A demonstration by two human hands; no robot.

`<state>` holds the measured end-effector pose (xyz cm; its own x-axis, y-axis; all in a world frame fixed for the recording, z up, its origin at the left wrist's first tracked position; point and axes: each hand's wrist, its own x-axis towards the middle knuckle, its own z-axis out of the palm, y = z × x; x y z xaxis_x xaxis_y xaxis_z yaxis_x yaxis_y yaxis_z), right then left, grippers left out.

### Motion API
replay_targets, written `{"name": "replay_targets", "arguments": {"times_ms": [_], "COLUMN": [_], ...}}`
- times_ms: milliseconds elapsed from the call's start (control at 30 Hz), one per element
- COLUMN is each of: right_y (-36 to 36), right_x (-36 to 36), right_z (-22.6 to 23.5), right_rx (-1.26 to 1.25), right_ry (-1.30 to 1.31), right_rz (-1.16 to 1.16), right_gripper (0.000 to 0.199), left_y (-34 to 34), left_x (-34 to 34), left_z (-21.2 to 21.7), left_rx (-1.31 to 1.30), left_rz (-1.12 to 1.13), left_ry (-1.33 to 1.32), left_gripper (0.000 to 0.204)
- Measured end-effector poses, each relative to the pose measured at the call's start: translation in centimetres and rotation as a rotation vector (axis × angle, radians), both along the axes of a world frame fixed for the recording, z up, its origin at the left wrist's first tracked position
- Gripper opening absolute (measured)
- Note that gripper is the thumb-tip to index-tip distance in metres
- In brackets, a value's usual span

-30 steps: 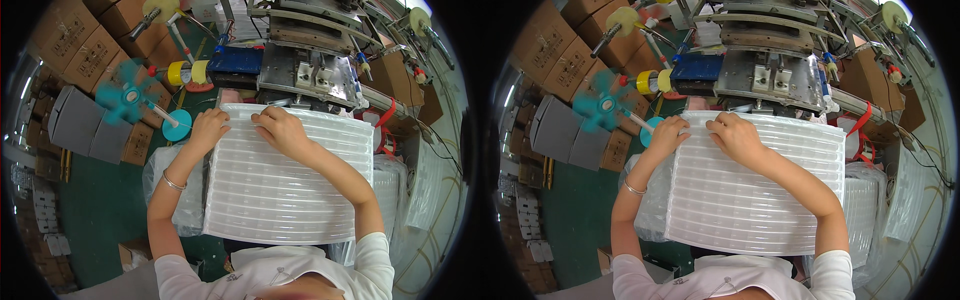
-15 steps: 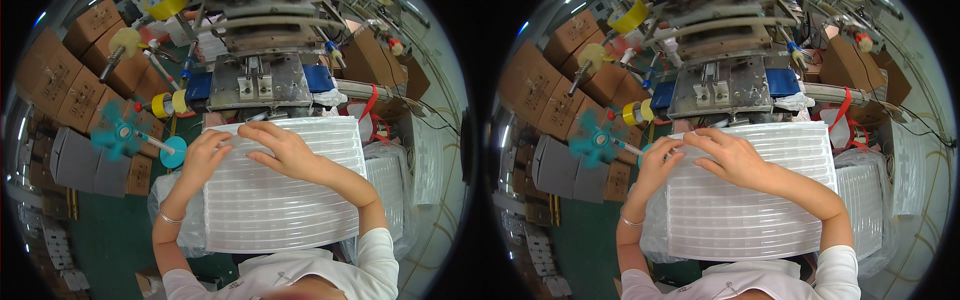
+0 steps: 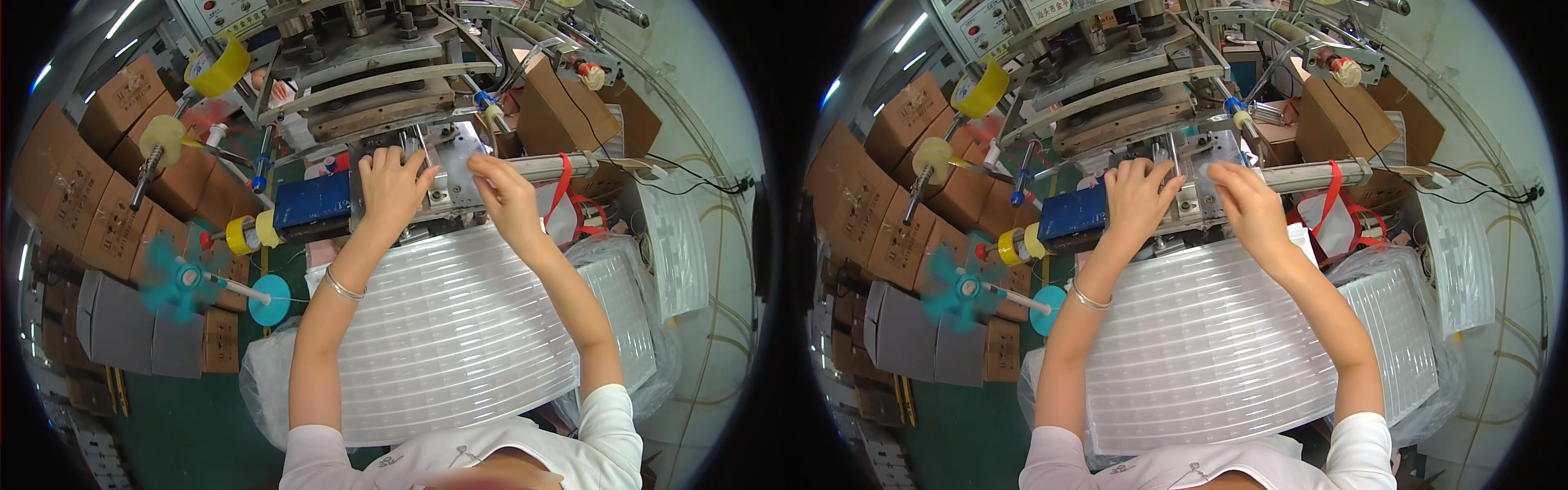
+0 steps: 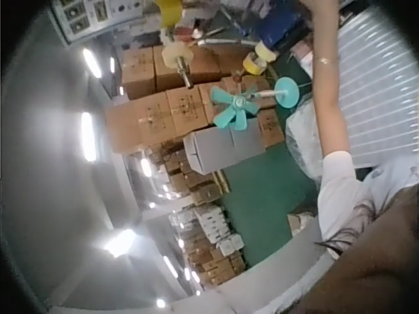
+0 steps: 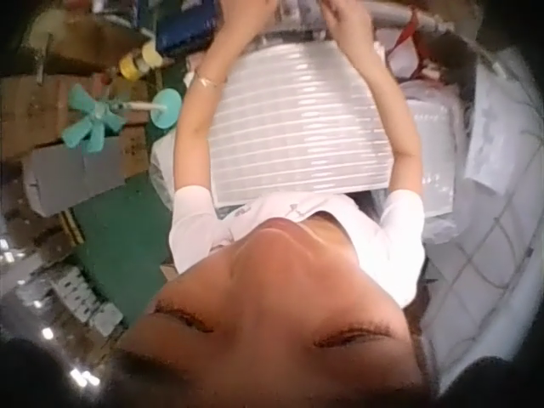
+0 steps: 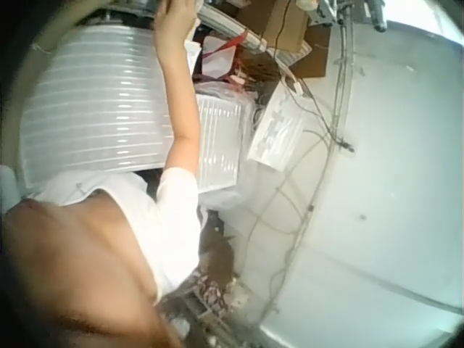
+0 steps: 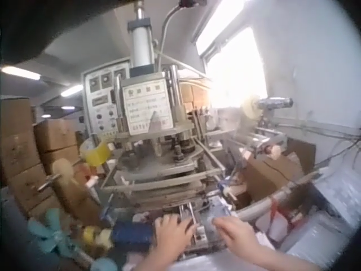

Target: Placing small plastic components into a large grid tray at a factory assembly station.

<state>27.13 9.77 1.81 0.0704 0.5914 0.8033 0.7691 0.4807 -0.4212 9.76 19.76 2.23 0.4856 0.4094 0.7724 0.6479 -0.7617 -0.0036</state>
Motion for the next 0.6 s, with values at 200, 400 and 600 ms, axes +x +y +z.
{"name": "replay_targets", "arguments": {"times_ms": [200, 400, 600], "right_y": [5.2, 7.3, 1.6], "right_x": [-4.1, -3.3, -7.1], "right_z": [0.4, 0.3, -0.5], "right_rx": [-0.028, -0.055, -0.046], "right_ry": [-0.292, -0.305, -0.127], "right_rz": [-0.124, -0.154, 0.095], "right_gripper": [0.018, 0.024, 0.029], "left_y": [-3.7, -5.3, -5.7], "left_x": [-6.1, -12.6, -14.7], "left_z": [0.9, -0.9, -4.2], "left_rx": [-0.042, -0.281, -0.361], "left_rz": [-0.063, -0.010, 0.150], "left_ry": [-0.031, 0.068, 0.437], "left_gripper": [0.028, 0.035, 0.031]}}
